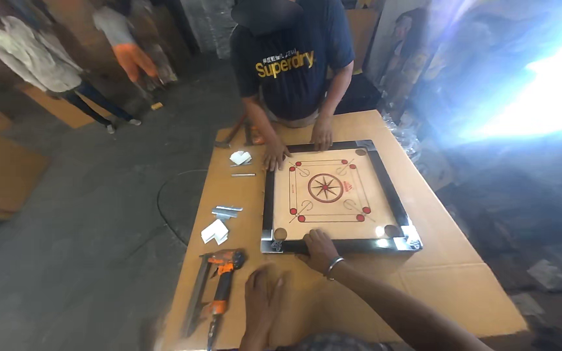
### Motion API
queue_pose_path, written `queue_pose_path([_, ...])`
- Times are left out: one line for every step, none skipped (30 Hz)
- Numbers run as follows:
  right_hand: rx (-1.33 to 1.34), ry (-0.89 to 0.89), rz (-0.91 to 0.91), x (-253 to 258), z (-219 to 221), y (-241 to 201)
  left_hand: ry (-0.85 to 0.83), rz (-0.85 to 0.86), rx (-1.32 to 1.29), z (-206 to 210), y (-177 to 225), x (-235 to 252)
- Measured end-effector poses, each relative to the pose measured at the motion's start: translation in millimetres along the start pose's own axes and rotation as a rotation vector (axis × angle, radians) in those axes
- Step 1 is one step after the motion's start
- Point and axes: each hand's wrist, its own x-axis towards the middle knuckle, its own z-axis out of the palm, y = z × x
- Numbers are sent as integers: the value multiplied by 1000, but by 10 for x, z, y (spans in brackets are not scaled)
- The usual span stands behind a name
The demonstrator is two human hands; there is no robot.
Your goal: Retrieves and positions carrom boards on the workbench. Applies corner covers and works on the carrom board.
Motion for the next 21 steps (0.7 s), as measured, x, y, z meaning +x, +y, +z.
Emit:
queue_pose_path([9,12,-3,10,1,11,-22,-29,-69,-31,99,-136])
queue_pose_path([33,24,1,17,2,27,-54,-74,-157,-34,176,-285])
queue_pose_path([63,31,11,23,6,41,-83,-118,-251,-2,216,-440])
queue_pose_path([94,33,24,27,5,43,-130,-160,-336,32,228,-576])
queue_pose_path([118,37,35,30,-1,40,-194,-189,-407,56,212,-665])
queue_pose_path([142,44,45,27,-23,28,-259,-203,-452,55,192,-691])
queue_pose_path([171,53,55,11,-74,9,-286,-200,-466,47,193,-677])
queue_pose_path([190,72,56,-8,-160,-10,-281,-185,-460,44,218,-629])
queue_pose_path([201,94,50,-35,-286,-33,-270,-166,-449,39,268,-556])
queue_pose_path([210,114,42,-72,-446,-63,-277,-152,-442,19,349,-464])
queue_pose_path([218,139,31,-115,-628,-91,-298,-134,-434,0,450,-352])
queue_pose_path([226,165,19,-168,-827,-114,-324,-104,-423,-3,555,-216])
queue_pose_path([239,190,8,-245,-1036,-133,-352,-62,-410,14,667,-66])
queue_pose_path([257,218,-3,-347,-1225,-146,-376,-2,-395,46,786,83])
queue_pose_path([283,254,-17,-471,-1384,-156,-392,66,-379,87,908,224])
queue_pose_path([326,300,-39,-611,-1511,-169,-393,133,-375,136,1023,347])
queue_pose_path([381,363,-65,-752,-1600,-189,-387,197,-388,188,1128,453])
queue_pose_path([445,447,-92,-881,-1652,-212,-372,261,-413,251,1222,540])
queue_pose_path([532,536,-113,-1003,-1686,-241,-362,309,-433,310,1312,592])
queue_pose_path([637,628,-131,-1110,-1718,-276,-352,355,-452,369,1392,620])
queue_pose_path([758,723,-165,-1194,-1756,-293,-348,404,-468,428,1467,638])
